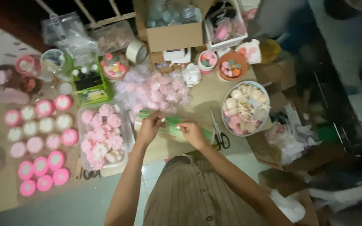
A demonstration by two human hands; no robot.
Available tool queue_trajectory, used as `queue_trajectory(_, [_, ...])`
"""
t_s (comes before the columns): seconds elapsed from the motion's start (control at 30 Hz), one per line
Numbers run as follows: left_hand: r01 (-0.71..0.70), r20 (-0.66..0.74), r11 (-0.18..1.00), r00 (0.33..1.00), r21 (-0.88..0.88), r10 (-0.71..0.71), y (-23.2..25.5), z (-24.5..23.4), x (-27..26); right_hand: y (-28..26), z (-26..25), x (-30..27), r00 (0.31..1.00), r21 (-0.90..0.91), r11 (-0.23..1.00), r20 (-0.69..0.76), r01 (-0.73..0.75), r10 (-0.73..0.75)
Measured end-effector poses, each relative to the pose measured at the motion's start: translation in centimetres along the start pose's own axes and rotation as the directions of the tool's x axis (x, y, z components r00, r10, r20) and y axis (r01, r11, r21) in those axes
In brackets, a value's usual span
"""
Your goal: The person stands at a cluttered craft table and decorates candles by hand. They pick small white starfish-shaped and flower-shaped wax decorations from a bowl, hold a candle wrapped in printed paper, and press the decorations onto the candle surface, repeating the process for successive candles.
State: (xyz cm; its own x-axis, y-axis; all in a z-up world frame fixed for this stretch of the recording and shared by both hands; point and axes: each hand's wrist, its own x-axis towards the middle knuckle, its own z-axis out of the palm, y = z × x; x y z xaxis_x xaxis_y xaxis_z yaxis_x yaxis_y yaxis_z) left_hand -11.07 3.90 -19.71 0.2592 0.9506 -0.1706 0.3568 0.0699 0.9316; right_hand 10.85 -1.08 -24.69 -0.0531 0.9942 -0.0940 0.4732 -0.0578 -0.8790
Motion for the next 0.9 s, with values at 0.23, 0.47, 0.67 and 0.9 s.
queue_trajectory(0.23, [-0.016, 0.012, 0.992, 1.000, -0.125, 0.018, -2.6, 0.4, 0.7, 10.8, -3.2, 0.0, 0.924, 0.342, 0.939, -0.370, 0.036, 0.099])
queue_trajectory(0.47, [0.063, 0.083, 0.981, 0.995, -0.183, -0.049, -1.6, -0.1, 0.7, 14.4, -16.6, -5.2, 0.701, -0.154, 0.862, -0.658, -0.483, 0.275])
queue_trajectory(0.67, [0.063, 0.094, 0.979, 0.995, -0.195, -0.045, -0.9, -0.6, 0.5, 13.7, -18.4, -5.5, 0.899, -0.494, 0.799, -0.420, -0.342, 0.125])
queue_trajectory(0.9, [0.083, 0.098, 0.979, 0.993, -0.184, -0.066, -2.5, -0.3, 1.0, 14.9, -18.4, -5.5, 0.854, -0.500, 0.707, -0.417, -0.500, 0.310])
